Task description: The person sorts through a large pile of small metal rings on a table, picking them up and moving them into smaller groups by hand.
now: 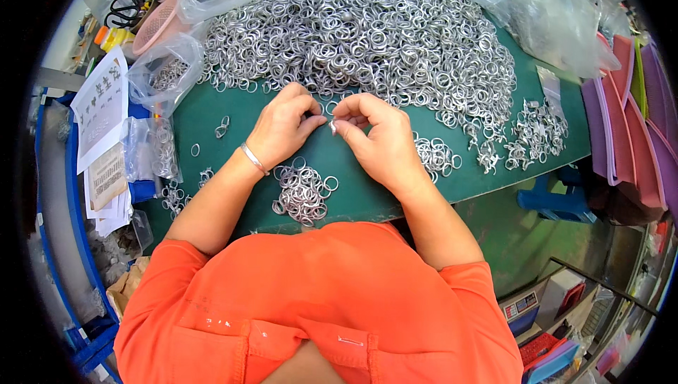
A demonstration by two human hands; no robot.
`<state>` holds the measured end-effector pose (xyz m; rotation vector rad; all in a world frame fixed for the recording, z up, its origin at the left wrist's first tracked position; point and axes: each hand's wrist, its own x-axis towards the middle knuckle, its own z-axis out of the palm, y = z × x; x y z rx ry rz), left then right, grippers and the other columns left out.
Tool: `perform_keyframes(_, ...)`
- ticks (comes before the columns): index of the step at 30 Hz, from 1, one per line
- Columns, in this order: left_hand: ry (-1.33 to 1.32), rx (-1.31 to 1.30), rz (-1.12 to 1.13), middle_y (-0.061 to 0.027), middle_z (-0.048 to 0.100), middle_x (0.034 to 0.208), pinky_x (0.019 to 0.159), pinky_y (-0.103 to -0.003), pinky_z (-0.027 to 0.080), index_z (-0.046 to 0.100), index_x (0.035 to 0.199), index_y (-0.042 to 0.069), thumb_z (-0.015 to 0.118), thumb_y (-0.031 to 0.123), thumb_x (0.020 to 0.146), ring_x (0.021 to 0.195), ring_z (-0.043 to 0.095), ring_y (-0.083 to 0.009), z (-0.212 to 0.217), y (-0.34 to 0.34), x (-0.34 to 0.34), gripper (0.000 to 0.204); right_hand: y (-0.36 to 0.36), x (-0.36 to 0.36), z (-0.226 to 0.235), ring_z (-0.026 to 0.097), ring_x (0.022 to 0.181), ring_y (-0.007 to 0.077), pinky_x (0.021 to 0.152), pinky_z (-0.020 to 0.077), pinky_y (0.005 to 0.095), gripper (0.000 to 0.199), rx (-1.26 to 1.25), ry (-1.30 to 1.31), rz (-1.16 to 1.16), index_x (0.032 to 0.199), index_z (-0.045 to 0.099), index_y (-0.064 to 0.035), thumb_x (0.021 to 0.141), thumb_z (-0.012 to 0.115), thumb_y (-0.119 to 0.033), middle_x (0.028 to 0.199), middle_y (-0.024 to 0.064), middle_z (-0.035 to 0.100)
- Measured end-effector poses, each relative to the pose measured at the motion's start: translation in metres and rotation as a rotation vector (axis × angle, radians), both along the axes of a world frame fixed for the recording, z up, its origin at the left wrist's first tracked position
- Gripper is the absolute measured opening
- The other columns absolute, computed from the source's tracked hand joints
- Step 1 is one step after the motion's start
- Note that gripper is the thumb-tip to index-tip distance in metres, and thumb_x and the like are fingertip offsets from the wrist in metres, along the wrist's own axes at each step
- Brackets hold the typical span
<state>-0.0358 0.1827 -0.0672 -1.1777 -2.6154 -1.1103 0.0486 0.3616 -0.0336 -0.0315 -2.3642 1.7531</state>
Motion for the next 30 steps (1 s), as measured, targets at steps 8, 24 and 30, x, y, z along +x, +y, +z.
perform_keyframes(8, -0.488, 0.234, 0.171, -0.0046, 0.065, 0.084, 0.061, -0.023, 0.053, 0.062, 0.087, 0.001, 0.075, 0.000, 0.079, 0.068, 0.063, -0.0090, 0.018, -0.006, 0.014, 0.015, 0.004, 0.025, 0.000, 0.067, 0.080, 0.0252, 0.071, 0.0529, 0.0330, 0.013, 0.265, 0.147, 0.103, 0.091, 0.070, -0.0036, 0.079, 0.068, 0.002, 0.088, 0.0102, 0.068)
perform_keyframes(24, -0.520, 0.293, -0.129, -0.0073, 0.067, 0.096, 0.074, -0.022, 0.056, 0.060, 0.105, -0.003, 0.069, -0.008, 0.083, 0.086, 0.067, -0.0102, 0.041, 0.001, 0.036, 0.024, 0.003, 0.020, -0.004, 0.065, 0.080, 0.0253, 0.072, 0.0510, 0.0338, 0.017, 0.320, 0.311, 0.028, 0.098, 0.069, -0.0027, 0.081, 0.070, -0.001, 0.087, 0.0098, 0.067)
perform_keyframes(30, -0.218, 0.149, -0.094, -0.0091, 0.060, 0.101, 0.073, -0.030, 0.054, 0.062, 0.110, 0.002, 0.069, -0.007, 0.078, 0.087, 0.064, -0.0199, 0.025, 0.008, 0.008, 0.034, 0.012, 0.023, -0.004, 0.068, 0.075, 0.0134, 0.068, 0.0566, 0.0251, 0.013, -0.450, -0.164, -0.025, 0.103, 0.068, 0.0037, 0.093, 0.062, -0.002, 0.089, 0.0105, 0.071)
